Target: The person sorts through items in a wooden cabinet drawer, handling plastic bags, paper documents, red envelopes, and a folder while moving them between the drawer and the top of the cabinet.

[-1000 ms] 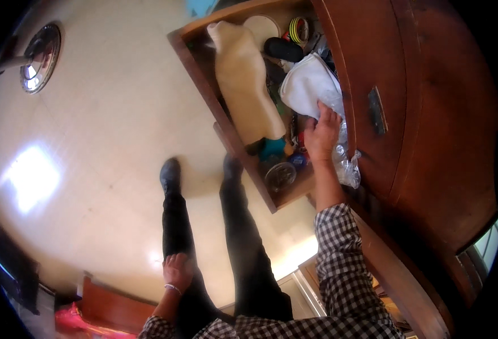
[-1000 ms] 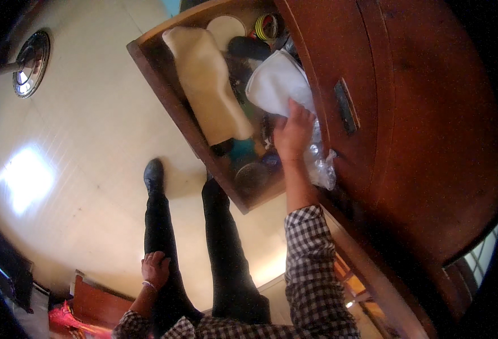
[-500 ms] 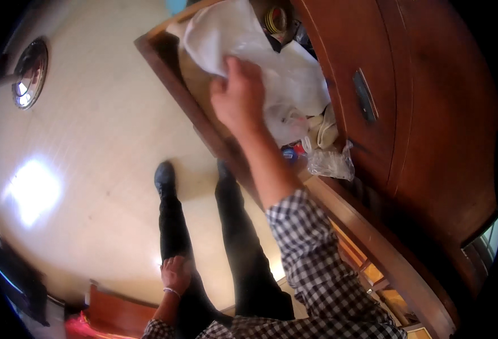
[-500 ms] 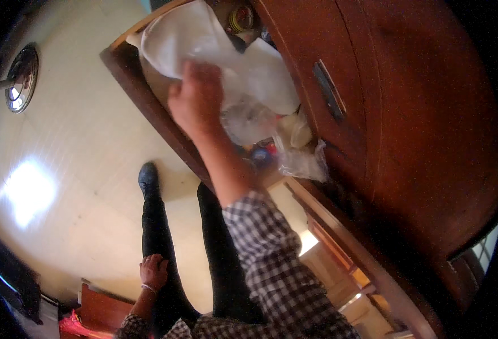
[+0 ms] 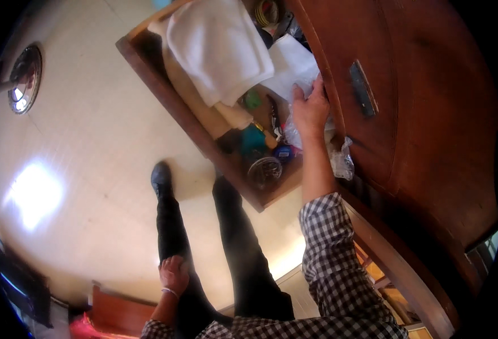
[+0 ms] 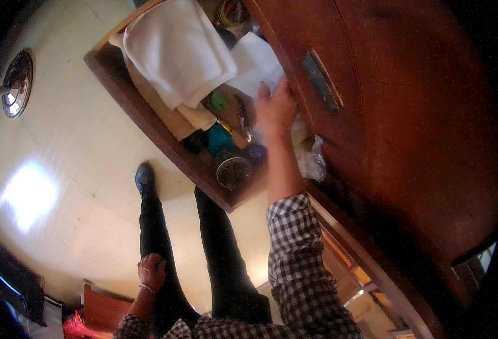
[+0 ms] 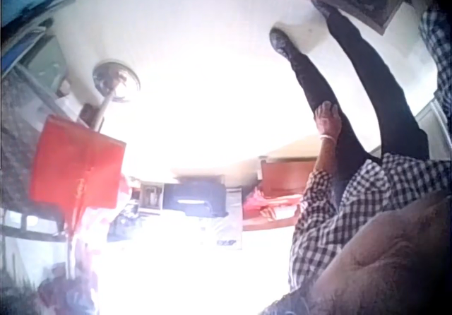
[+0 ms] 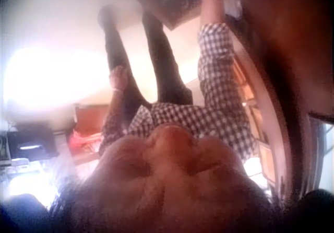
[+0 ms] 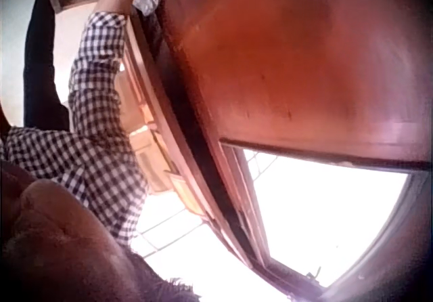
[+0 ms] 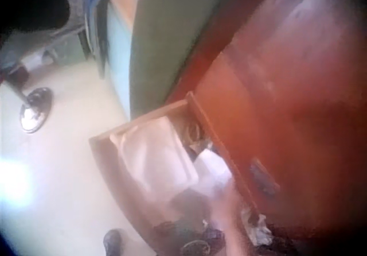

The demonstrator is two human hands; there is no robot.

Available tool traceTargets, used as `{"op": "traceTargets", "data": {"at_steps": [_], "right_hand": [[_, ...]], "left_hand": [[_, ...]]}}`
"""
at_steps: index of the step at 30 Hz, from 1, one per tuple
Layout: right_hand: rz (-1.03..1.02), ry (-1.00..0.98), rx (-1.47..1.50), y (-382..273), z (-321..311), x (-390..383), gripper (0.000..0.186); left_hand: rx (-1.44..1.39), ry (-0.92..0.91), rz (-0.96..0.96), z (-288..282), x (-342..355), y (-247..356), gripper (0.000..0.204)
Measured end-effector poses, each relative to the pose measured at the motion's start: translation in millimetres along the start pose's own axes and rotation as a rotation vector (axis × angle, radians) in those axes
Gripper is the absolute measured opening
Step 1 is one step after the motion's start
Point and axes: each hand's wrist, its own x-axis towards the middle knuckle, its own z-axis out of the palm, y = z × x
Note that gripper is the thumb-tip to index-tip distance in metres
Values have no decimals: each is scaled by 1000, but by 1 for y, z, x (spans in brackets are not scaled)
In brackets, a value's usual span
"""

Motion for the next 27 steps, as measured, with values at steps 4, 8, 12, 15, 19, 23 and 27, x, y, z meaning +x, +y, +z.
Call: {"op": "traceTargets", "data": {"at_steps": [4, 8, 12, 15, 19, 23, 27], "right_hand": [[-50, 43, -145, -13, 1, 4, 68], [-196, -58, -54, -22, 6, 11, 67], [-38, -239, 37, -26, 6, 29, 59], [-65, -177, -116, -22, 1, 30, 40], [-165, -108, -101, -6, 10, -5, 24], [27, -86, 51, 17, 15, -34, 19], [33, -25, 240, 42, 24, -29, 19]], "left_hand": [[-199, 110, 81, -2, 15, 4, 8], [-298, 159, 126, -2, 35, 35, 11], [-294, 200, 161, 16, 39, 50, 13], [-287, 157, 164, 42, 39, 50, 14], [-246, 109, 115, 73, 35, 17, 12], [-255, 88, 1, 77, 54, 13, 12], [-270, 84, -65, 90, 65, 20, 12]]}}
